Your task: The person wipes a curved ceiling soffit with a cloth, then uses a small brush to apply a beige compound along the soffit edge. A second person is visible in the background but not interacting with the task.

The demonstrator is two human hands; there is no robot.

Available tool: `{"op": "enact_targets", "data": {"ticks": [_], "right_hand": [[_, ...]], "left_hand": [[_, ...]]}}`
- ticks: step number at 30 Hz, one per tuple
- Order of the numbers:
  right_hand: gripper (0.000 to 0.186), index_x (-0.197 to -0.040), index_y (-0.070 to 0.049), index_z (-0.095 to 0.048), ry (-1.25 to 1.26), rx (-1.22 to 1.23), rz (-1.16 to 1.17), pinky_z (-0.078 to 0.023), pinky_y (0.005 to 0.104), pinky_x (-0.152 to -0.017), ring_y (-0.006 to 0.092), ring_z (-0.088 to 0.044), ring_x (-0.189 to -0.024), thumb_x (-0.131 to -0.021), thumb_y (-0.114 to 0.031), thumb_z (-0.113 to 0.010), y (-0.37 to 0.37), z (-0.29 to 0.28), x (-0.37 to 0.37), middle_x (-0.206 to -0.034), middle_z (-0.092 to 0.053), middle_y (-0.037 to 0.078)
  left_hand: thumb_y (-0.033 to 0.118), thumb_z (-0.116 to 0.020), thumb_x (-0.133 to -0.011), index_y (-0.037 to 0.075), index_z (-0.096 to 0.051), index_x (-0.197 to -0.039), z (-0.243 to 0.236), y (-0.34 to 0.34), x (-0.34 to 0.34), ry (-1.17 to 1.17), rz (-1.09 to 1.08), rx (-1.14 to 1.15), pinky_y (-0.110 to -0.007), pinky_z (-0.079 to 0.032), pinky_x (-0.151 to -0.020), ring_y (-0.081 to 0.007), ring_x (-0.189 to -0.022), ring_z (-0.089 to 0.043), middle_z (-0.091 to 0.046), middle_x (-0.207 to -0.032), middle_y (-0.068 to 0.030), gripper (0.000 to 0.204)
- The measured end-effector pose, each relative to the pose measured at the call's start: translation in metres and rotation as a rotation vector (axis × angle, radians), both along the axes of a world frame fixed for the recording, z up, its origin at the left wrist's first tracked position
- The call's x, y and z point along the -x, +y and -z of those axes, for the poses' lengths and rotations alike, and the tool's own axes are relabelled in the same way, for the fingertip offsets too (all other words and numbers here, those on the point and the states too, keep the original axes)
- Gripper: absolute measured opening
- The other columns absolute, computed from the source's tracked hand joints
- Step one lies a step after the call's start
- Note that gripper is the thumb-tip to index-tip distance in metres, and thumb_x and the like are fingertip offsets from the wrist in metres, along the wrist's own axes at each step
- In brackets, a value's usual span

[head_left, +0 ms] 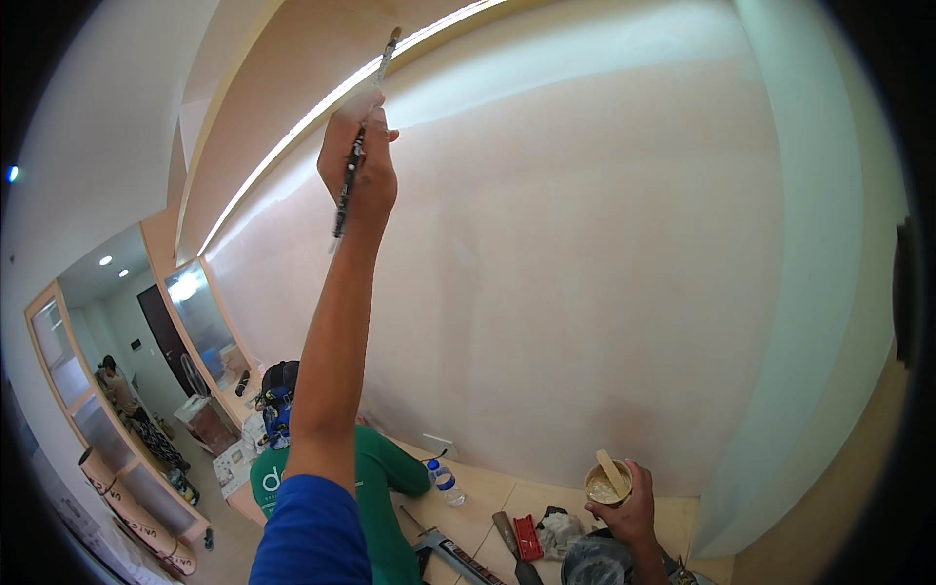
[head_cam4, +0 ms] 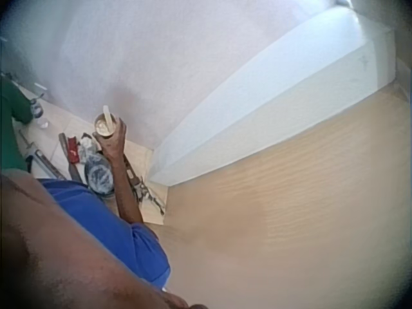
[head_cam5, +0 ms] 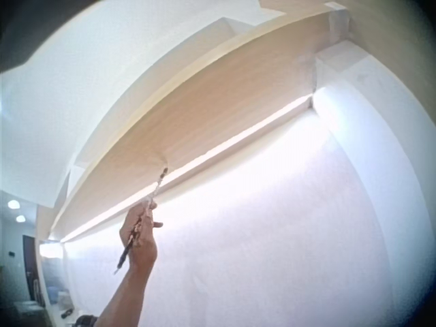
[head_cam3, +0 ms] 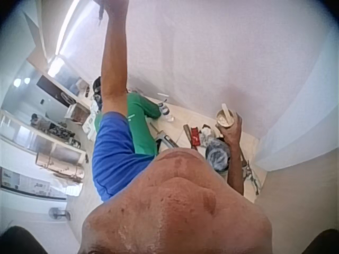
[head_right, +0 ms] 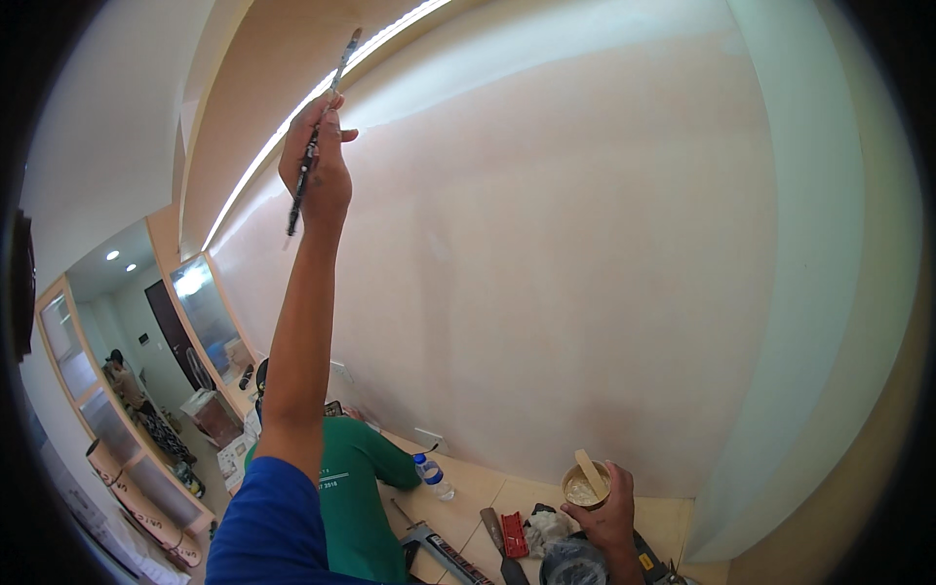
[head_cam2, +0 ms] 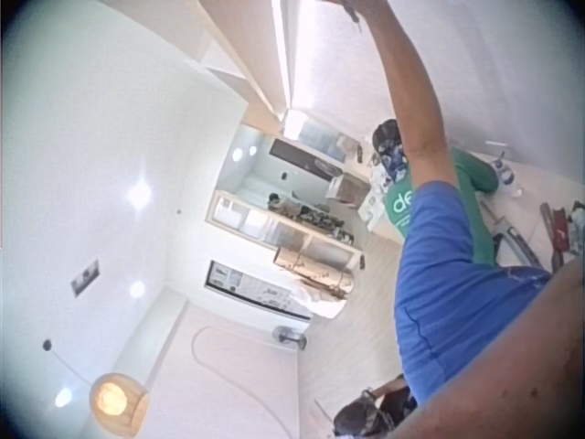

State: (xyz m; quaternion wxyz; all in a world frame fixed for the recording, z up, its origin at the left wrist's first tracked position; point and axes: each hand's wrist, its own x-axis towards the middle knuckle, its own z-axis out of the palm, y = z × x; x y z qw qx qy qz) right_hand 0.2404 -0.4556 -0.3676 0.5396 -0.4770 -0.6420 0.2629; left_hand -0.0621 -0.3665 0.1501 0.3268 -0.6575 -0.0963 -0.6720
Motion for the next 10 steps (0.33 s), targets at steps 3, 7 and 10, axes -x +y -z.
{"op": "enact_targets", "data": {"ticks": [3,7,10], "right_hand": [[0.104,-0.146,0.002,-0.046,-0.005,-0.008,-0.007,-0.047,0.0474,-0.111,0.0393,-0.055,-0.130,-0.064,-0.028,-0.100,0.001,0.001,-0.001,-0.139,-0.051,0.022],[0.104,-0.147,0.002,-0.045,0.004,-0.015,-0.017,-0.046,0.0475,-0.112,0.0395,-0.055,-0.131,-0.064,-0.028,-0.100,0.002,0.004,-0.001,-0.140,-0.051,0.022],[0.103,-0.147,0.001,-0.045,-0.001,-0.002,-0.021,-0.046,0.0475,-0.113,0.0403,-0.054,-0.132,-0.065,-0.028,-0.100,0.004,0.007,-0.001,-0.141,-0.050,0.021]], "left_hand": [[-0.004,-0.065,-0.098,0.004,-0.072,-0.119,-0.003,0.010,0.009,0.066,-0.195,-0.176,-0.030,-0.058,-0.073,-0.0187,-0.085,-0.069,-0.071,-0.112,-0.0130,0.024],[-0.005,-0.066,-0.097,0.002,-0.074,-0.119,-0.006,0.009,0.010,0.166,-0.334,-0.267,-0.032,-0.058,-0.079,-0.0227,-0.094,-0.071,-0.071,-0.117,-0.0138,0.024],[-0.004,-0.065,-0.098,0.006,-0.075,-0.121,-0.005,0.007,0.007,0.214,-0.392,-0.284,-0.033,-0.059,-0.086,-0.0277,-0.098,-0.071,-0.071,-0.122,-0.0128,0.027]]}}
